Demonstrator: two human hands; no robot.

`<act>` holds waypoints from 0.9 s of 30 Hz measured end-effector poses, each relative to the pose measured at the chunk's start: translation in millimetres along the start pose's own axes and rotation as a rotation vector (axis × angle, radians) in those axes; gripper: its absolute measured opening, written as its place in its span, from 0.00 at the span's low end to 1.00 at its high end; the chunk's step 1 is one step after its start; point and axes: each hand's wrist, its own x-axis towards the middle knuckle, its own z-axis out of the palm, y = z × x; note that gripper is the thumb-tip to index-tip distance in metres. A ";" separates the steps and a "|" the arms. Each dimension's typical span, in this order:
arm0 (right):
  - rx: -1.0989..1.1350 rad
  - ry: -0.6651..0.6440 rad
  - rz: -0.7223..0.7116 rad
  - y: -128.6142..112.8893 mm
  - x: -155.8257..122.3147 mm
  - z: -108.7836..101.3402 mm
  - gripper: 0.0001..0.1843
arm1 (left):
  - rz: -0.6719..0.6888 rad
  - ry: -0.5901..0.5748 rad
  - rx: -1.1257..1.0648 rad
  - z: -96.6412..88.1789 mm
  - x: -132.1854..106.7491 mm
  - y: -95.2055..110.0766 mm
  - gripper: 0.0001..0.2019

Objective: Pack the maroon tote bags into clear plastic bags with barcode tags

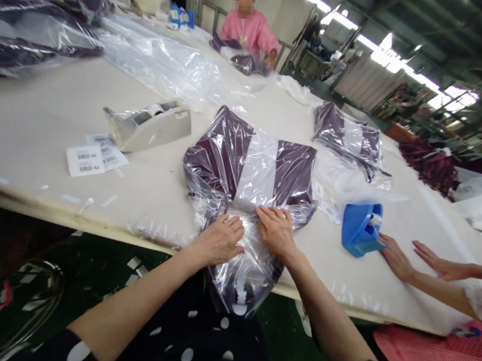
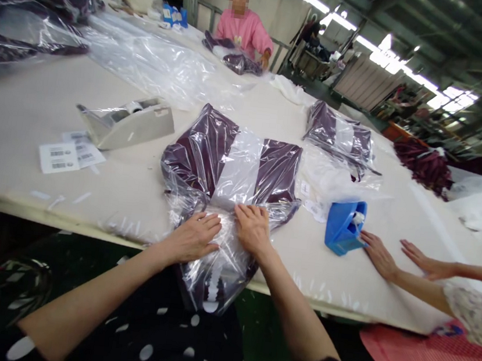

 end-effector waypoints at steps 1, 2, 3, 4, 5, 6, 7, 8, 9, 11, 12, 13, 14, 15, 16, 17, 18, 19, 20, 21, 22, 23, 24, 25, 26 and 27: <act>0.046 0.040 0.038 2.1 -2.3 -2.5 0.16 | -0.005 -0.006 -0.022 -0.4 0.9 -0.5 0.18; 0.093 0.100 0.072 4.7 -6.0 -5.8 0.15 | -0.012 -0.016 -0.054 -0.8 2.0 -1.4 0.17; 0.138 0.171 0.100 6.6 -11.9 -9.2 0.14 | -0.022 -0.027 -0.094 -1.3 3.2 -2.7 0.16; 0.176 0.237 0.118 6.8 -20.4 -12.2 0.13 | -0.037 -0.041 -0.144 -1.8 4.4 -4.4 0.15; 0.206 0.287 0.125 4.7 -31.6 -14.4 0.13 | -0.056 -0.056 -0.204 -2.2 5.6 -6.7 0.14; 0.226 0.320 0.128 0.1 -44.8 -15.6 0.12 | -0.072 -0.068 -0.272 -2.6 6.8 -9.3 0.13; 0.237 0.336 0.129 -6.9 -59.4 -15.9 0.12 | -0.083 -0.073 -0.346 -2.8 7.9 -12.2 0.14; 0.240 0.342 0.132 -16.0 -74.2 -15.5 0.11 | -0.089 -0.064 -0.419 -2.8 8.9 -15.3 0.15; 0.235 0.345 0.139 -26.6 -88.1 -14.5 0.11 | -0.087 -0.045 -0.484 -2.5 9.9 -18.1 0.16; 0.221 0.344 0.168 -49.6 -110.2 -11.3 0.12 | -0.065 0.011 -0.557 -1.9 11.6 -21.9 0.17; 0.213 0.340 0.188 -60.6 -117.3 -9.4 0.14 | -0.058 0.042 -0.553 -2.2 12.2 -22.1 0.17; 0.204 0.337 0.208 -70.4 -121.7 -7.4 0.16 | -0.051 0.066 -0.523 -3.3 12.5 -21.0 0.16; 0.192 0.336 0.230 -78.6 -123.9 -5.4 0.17 | -0.037 0.081 -0.464 -5.5 12.0 -18.2 0.15; 0.177 0.338 0.251 -85.0 -124.4 -3.6 0.18 | -0.013 0.093 -0.382 -8.8 10.5 -13.7 0.13; 0.159 0.342 0.268 -89.6 -123.8 -2.0 0.18 | 0.020 0.110 -0.285 -13.1 7.4 -7.7 0.13; 0.140 0.348 0.281 -92.6 -122.8 -1.0 0.16 | 0.058 0.131 -0.187 -18.0 2.4 -0.3 0.13; 0.124 0.353 0.287 -94.4 -121.8 -0.4 0.15 | 0.094 0.160 -0.101 -22.7 -4.9 7.9 0.13; 0.111 0.356 0.288 -95.4 -121.1 -0.2 0.12 | 0.119 0.193 -0.036 -26.5 -14.4 16.4 0.14; 0.104 0.357 0.284 -95.8 -120.8 -0.3 0.11 | 0.130 0.228 0.001 -28.7 -26.0 24.8 0.14; 0.104 0.357 0.277 -95.9 -121.0 -0.6 0.09 | 0.132 0.258 0.012 -29.0 -39.0 32.4 0.14; 0.107 0.353 0.267 -96.0 -121.4 -0.8 0.08 | 0.128 0.275 0.008 -27.1 -52.8 38.9 0.14; 0.111 0.348 0.257 -96.1 -122.0 -0.9 0.06 | 0.126 0.287 -0.004 -23.1 -66.5 44.1 0.14; 0.114 0.343 0.247 -96.2 -122.7 -0.6 0.05 | 0.122 0.290 -0.016 -17.7 -79.3 48.1 0.15; 0.116 0.339 0.236 -96.2 -123.4 0.0 0.03 | 0.119 0.291 -0.027 -11.4 -90.4 51.0 0.17; 0.118 0.336 0.227 -96.3 -124.1 0.7 0.03 | 0.114 0.295 -0.038 -5.0 -99.4 53.2 0.20; 0.121 0.338 0.220 -96.2 -124.9 1.4 0.04 | 0.106 0.307 -0.053 1.0 -106.0 54.9 0.22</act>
